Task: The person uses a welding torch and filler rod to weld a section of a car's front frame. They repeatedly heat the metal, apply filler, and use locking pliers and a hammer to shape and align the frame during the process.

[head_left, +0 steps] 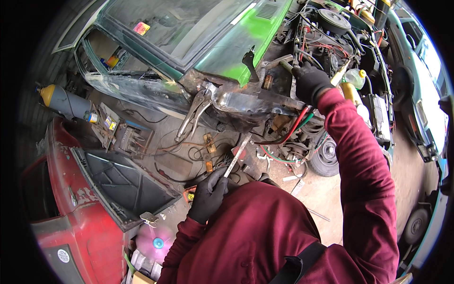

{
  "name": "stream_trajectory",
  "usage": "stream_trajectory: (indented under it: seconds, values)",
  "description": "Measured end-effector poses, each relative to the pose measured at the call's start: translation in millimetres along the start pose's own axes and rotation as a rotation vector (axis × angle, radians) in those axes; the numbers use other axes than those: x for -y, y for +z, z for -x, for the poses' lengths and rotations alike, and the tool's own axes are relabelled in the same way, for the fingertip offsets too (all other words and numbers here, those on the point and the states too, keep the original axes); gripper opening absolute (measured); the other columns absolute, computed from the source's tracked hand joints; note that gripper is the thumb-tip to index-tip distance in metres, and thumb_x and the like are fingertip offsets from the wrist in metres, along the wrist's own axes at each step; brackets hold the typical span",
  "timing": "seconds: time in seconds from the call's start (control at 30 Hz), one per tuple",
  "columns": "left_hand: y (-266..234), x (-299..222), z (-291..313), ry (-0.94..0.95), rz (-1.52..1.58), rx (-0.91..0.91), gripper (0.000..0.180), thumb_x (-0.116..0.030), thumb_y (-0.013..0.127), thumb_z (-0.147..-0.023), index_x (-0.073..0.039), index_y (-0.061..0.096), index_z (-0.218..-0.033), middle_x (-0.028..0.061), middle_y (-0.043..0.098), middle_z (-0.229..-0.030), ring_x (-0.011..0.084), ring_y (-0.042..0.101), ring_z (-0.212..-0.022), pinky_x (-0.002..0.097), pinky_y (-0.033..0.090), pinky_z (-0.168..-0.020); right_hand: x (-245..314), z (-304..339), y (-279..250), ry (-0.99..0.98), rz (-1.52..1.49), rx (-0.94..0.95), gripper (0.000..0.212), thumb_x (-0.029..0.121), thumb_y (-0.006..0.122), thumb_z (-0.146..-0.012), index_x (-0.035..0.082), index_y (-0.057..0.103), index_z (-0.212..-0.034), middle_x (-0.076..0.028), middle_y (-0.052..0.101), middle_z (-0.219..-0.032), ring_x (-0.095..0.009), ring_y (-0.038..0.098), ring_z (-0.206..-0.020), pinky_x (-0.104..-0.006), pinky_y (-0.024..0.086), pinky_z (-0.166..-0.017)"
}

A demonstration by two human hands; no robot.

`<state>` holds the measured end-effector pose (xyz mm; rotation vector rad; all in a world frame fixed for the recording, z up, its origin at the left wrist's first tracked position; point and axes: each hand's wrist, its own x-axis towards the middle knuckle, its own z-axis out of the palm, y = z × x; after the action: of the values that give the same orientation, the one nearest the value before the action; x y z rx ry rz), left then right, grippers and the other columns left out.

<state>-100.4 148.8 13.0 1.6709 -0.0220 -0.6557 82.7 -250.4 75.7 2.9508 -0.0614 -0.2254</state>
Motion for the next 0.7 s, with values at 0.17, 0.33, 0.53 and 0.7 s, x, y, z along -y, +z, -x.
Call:
stream_trajectory:
  seconds: [0.17,0.33,0.53,0.7]
  values:
    - [2.4,22.2,-6.0,-0.059,0.011,-0.024,0.043,-0.010,0.054,-0.112,-0.001,0.057,-0.153,-0.0045,0.056,-0.090,0.0039,0.048,-0.078,0.0227,0.043,-0.070,1.4,-50.1,23.7,-0.071,0.064,-0.043,0.035,0.019,0.057,-0.103,0.013,0.070,-0.134,-0.023,0.070,-0.127,-0.042,0.073,-0.115,-0.0520,0.063,-0.091]
    - [12.0,31.9,-18.3,-0.027,0.100,-0.033,0.054,-0.010,0.053,-0.108,-0.001,0.048,-0.161,0.0024,0.064,-0.095,0.0042,0.052,-0.069,0.0226,0.045,-0.061,4.9,-92.0,52.8,-0.043,0.097,-0.255,0.033,0.022,0.061,-0.099,0.014,0.074,-0.128,-0.017,0.070,-0.127,-0.037,0.071,-0.119,-0.0515,0.062,-0.092]
    - [18.6,34.2,-49.0,0.085,0.010,0.001,0.062,-0.008,0.053,-0.108,-0.004,0.036,-0.168,0.0065,0.067,-0.110,0.0059,0.057,-0.079,0.0240,0.049,-0.069,2.5,-60.4,33.0,-0.027,0.020,-0.363,0.047,0.021,0.065,-0.097,0.020,0.065,-0.144,-0.013,0.070,-0.132,-0.038,0.065,-0.125,-0.0526,0.054,-0.104]
    - [21.4,38.4,-96.8,0.174,-0.180,-0.035,0.058,-0.020,0.053,-0.112,-0.002,0.040,-0.165,0.0129,0.071,-0.116,0.0183,0.068,-0.097,0.0341,0.055,-0.090,-1.4,13.1,9.1,0.005,-0.248,-0.623,0.047,0.028,0.072,-0.096,0.019,0.068,-0.142,-0.016,0.070,-0.129,-0.038,0.068,-0.117,-0.0521,0.052,-0.100]
